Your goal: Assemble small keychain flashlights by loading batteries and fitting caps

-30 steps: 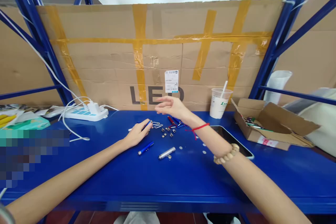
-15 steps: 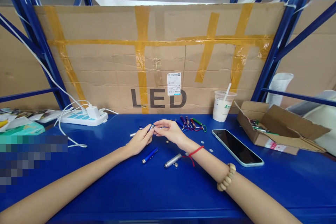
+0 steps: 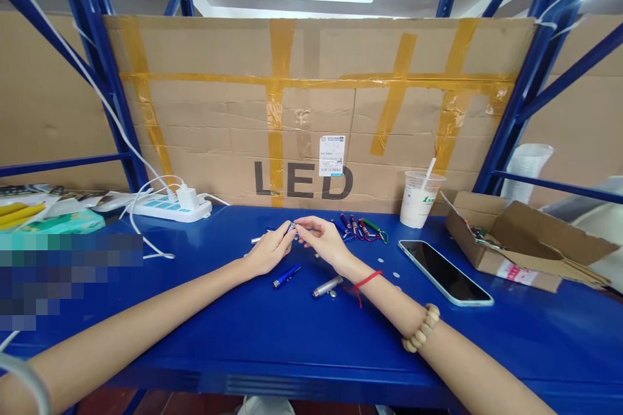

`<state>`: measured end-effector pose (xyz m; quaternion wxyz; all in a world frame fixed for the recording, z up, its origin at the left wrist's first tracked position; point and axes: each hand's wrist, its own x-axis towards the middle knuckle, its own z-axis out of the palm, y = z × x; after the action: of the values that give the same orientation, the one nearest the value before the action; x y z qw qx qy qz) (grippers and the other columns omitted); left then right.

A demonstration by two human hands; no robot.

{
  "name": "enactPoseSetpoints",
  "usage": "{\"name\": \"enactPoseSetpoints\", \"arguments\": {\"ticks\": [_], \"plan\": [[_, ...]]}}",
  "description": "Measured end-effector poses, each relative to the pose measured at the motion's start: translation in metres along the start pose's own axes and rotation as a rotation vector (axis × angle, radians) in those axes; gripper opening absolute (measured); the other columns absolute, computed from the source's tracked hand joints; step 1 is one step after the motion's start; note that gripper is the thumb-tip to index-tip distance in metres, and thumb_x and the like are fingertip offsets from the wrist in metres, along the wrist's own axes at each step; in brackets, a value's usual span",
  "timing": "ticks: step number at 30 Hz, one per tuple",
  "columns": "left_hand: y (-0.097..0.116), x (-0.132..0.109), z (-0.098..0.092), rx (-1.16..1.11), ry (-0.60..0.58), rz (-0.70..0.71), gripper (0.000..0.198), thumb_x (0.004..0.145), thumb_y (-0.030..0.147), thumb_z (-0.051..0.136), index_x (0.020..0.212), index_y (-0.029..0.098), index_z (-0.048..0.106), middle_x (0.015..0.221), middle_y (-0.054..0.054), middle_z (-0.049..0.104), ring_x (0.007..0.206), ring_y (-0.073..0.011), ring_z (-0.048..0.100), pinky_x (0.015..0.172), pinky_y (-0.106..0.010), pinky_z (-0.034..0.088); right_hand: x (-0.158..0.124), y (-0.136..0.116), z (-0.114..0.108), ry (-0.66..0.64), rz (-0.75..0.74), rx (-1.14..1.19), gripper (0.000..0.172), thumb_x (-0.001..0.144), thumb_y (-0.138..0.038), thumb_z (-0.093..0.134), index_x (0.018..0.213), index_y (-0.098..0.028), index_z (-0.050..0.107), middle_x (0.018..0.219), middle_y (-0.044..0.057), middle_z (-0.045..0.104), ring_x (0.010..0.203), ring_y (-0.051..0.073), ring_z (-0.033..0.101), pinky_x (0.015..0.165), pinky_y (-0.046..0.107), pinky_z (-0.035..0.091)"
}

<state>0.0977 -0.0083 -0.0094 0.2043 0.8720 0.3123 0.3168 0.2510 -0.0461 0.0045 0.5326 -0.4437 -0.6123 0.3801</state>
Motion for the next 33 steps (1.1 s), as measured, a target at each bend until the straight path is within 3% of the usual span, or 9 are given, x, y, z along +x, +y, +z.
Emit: {"name": "enactPoseSetpoints", "arguments": {"ticks": [6, 17, 22, 30, 33], "plan": [[0.000, -0.001, 0.000, 0.069, 0.007, -0.009, 0.032, 0.092, 0.042, 0.021, 0.091, 0.020, 0.044, 0.057, 0.002, 0.053, 0.055, -0.0160, 0.055, 0.054, -0.023, 0.035, 0.003, 0.008, 0.000, 0.006, -0.002, -0.105, 0.045, 0.062, -0.050, 0.067, 0.091, -0.016, 0.061, 0.079, 0.003, 0.063, 0.063, 0.011, 0.056, 0.053, 0.023, 0.044], [-0.003, 0.000, -0.002, 0.141, -0.010, -0.043, 0.041, 0.092, 0.045, 0.016, 0.097, 0.018, 0.046, 0.065, -0.002, 0.059, 0.064, -0.0196, 0.061, 0.054, -0.025, 0.036, 0.000, 0.007, 0.005, -0.096, -0.094, -0.212, 0.044, 0.067, -0.052, 0.062, 0.094, -0.021, 0.047, 0.076, 0.000, 0.056, 0.052, 0.009, 0.050, 0.046, 0.024, 0.040], [0.002, -0.001, -0.003, 0.206, 0.017, -0.092, 0.041, 0.092, 0.045, 0.016, 0.096, 0.020, 0.048, 0.067, -0.004, 0.061, 0.069, -0.0239, 0.062, 0.056, -0.028, 0.034, 0.005, 0.013, -0.001, -0.010, -0.147, -0.221, 0.042, 0.074, -0.053, 0.054, 0.100, -0.021, 0.048, 0.080, 0.000, 0.051, 0.054, 0.009, 0.050, 0.047, 0.024, 0.041], [0.006, -0.002, -0.006, 0.159, -0.004, -0.049, 0.030, 0.093, 0.039, 0.018, 0.095, 0.023, 0.044, 0.056, 0.002, 0.052, 0.055, -0.0177, 0.057, 0.053, -0.025, 0.033, 0.005, 0.002, -0.007, 0.192, -0.067, -0.124, 0.044, 0.073, -0.052, 0.051, 0.104, -0.021, 0.057, 0.068, -0.001, 0.049, 0.050, 0.010, 0.049, 0.039, 0.020, 0.037], [0.007, -0.003, -0.004, 0.211, -0.014, 0.002, 0.027, 0.092, 0.039, 0.021, 0.094, 0.023, 0.043, 0.053, 0.003, 0.048, 0.056, -0.0180, 0.057, 0.053, -0.024, 0.031, 0.004, 0.002, -0.008, 0.211, -0.025, -0.076, 0.044, 0.071, -0.053, 0.052, 0.100, -0.021, 0.060, 0.067, 0.000, 0.049, 0.049, 0.010, 0.048, 0.037, 0.019, 0.036]]}}
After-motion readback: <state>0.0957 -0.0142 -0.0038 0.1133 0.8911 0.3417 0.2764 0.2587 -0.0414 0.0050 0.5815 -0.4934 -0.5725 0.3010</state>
